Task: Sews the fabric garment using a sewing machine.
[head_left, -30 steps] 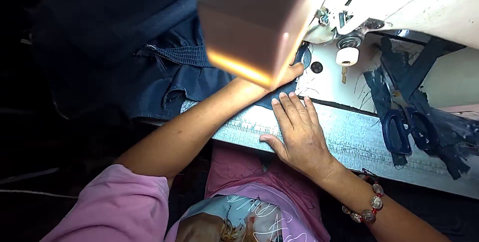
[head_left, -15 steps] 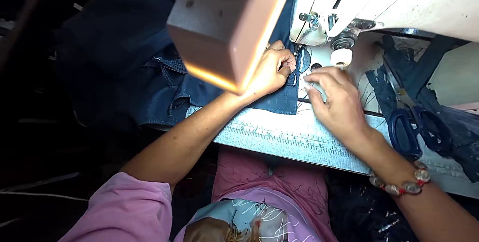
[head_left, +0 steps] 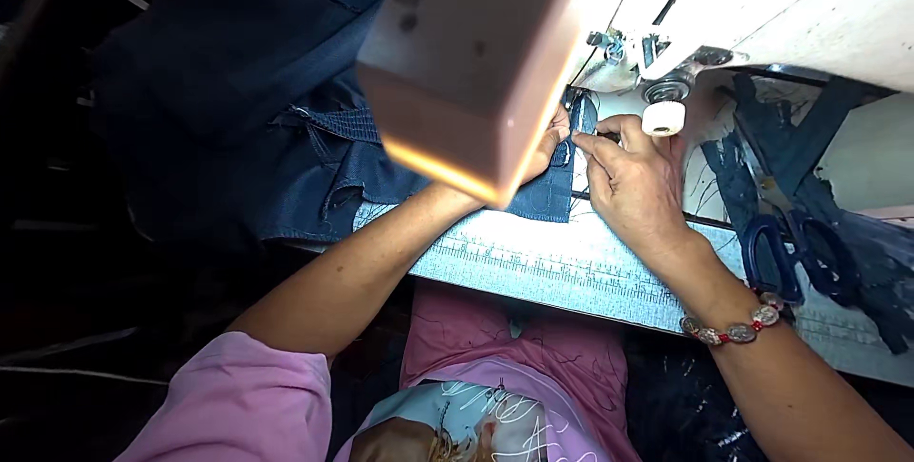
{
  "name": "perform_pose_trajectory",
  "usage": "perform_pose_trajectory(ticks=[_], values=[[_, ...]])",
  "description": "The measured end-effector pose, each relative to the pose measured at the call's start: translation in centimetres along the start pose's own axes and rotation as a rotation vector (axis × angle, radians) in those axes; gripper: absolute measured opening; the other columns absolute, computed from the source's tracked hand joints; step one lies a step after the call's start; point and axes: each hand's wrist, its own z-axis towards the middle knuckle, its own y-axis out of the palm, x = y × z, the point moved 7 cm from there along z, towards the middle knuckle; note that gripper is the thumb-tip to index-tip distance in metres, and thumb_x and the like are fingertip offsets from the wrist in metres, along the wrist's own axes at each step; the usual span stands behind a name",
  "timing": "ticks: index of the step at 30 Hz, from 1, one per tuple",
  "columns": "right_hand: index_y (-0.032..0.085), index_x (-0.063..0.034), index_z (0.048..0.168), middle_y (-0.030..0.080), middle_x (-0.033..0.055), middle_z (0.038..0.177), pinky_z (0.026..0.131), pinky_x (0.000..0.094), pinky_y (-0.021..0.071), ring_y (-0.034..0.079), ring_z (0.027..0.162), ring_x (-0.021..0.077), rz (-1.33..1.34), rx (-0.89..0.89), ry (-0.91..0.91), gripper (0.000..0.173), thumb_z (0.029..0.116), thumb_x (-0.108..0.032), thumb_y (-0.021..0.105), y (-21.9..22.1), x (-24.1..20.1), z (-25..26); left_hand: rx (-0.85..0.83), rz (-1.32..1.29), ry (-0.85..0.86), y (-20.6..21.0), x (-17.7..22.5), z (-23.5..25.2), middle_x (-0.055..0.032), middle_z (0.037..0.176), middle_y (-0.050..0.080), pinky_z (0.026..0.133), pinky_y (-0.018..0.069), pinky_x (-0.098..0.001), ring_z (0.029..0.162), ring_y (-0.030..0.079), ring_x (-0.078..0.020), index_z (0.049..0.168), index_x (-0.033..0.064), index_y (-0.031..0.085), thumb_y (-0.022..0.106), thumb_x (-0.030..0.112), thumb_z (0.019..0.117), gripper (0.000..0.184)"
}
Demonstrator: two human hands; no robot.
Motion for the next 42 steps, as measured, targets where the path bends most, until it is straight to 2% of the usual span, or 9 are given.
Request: perform_pose_trajectory(ticks=[4,12,17,20,26,31,35,38,42], values=[[0.07,-0.0044,0.128,0.06,0.0231,0.129,0.092,0.0578,0.0425,0.057,0.114,0.0419,0.131,-0.041,-0.057,0.033,0.0983,-0.007,0.056,-0.7,-0.3,-0.8,-0.059,-0.071,-0.009,-1.7,3.0,0.2,-0.0059,0.099,0.068,0.087,0.0371,-0.051,0.101,0.06,-0.0262,0.099,0.0152,0.076,0.055,0.028,0.1012,0.025],[0.075,-0.0005,0.103,0.072,0.0177,0.097,0.078,0.0423,0.0537,0.069,0.088,0.0338,-0.045,0.031,-0.429,0.019,0.093,0.0,0.06,-0.1,-4.2,-3.8,-0.195,-0.104,0.137,-3.0,4.7,0.2,-0.0108,0.106,0.068,0.089,0.0398,-0.0526,0.104,0.059,-0.0309,0.118,0.0174,0.078,0.053,0.018,0.1026,0.03],[0.064,-0.0015,0.096,0.07,0.0212,0.123,0.097,0.0522,0.0449,0.062,0.124,0.038,-0.026,0.11,-0.349,0.016,0.1008,-0.005,0.05,-0.4,-4.0,-2.5,-0.257,-0.108,0.139,-3.1,4.9,0.4,-0.0109,0.106,0.064,0.086,0.0402,-0.0522,0.104,0.057,-0.0316,0.117,0.0183,0.078,0.054,0.021,0.1023,0.028],[0.061,-0.0005,0.099,0.075,0.0163,0.107,0.096,0.049,0.0401,0.067,0.115,0.0292,0.045,0.161,-0.255,0.019,0.1061,-0.009,0.045,-0.8,-3.1,-1.7,-0.265,-0.139,0.145,-3.2,4.9,0.5,-0.0115,0.107,0.065,0.086,0.0407,-0.0529,0.104,0.058,-0.0324,0.117,0.0154,0.078,0.053,0.018,0.1027,0.028],[0.061,-0.0007,0.104,0.067,0.0128,0.091,0.086,0.045,0.0397,0.063,0.086,0.0225,0.094,0.114,-0.139,0.018,0.107,-0.012,0.047,-1.4,-2.4,-0.7,-0.422,-0.02,0.108,-5.7,5.5,-1.1,-0.0169,0.133,0.06,0.102,0.0413,-0.058,0.125,0.053,-0.0373,0.133,0.0058,0.066,0.053,0.069,0.0907,0.078],[0.06,-0.0007,0.104,0.065,0.0116,0.089,0.085,0.0423,0.0402,0.062,0.085,0.0203,0.089,0.094,-0.117,0.019,0.1069,-0.011,0.045,-1.4,-2.2,-0.5,-0.119,0.065,0.242,-5.7,4.9,-2.0,-0.02,0.104,0.07,0.088,0.0493,-0.0511,0.102,0.064,-0.0403,0.107,-0.0001,0.076,0.055,0.001,0.0923,0.026],[0.061,-0.0035,0.112,0.063,0.0072,0.083,0.068,0.0358,0.048,0.061,0.073,0.0158,0.127,-0.041,-0.071,0.023,0.1067,-0.022,0.048,-1.9,-1.8,0.0,-0.156,0.064,0.224,-5.8,5.0,-1.2,-0.0175,0.098,0.07,0.085,0.0496,-0.0516,0.099,0.066,-0.038,0.096,0.0014,0.077,0.055,-0.001,0.0913,0.022],[0.063,-0.0017,0.127,0.068,0.0171,0.101,0.076,0.0472,0.0495,0.064,0.085,0.0281,0.154,-0.146,-0.017,0.045,0.1,-0.038,0.061,-2.2,-1.5,1.1,-0.223,0.085,0.171,-5.9,5.3,-0.8,-0.0171,0.099,0.07,0.087,0.0489,-0.0526,0.101,0.065,-0.038,0.096,0.0012,0.076,0.057,-0.001,0.093,0.02],[0.072,0.0,0.116,0.067,0.022,0.103,0.074,0.0523,0.0495,0.063,0.084,0.0345,0.122,-0.237,0.061,0.03,0.0941,-0.02,0.073,-1.6,-1.6,2.8,-0.262,0.098,0.122,-5.9,5.5,-0.4,-0.0171,0.101,0.071,0.088,0.049,-0.0529,0.104,0.066,-0.0375,0.095,0.0014,0.076,0.058,0.003,0.0967,0.018]])
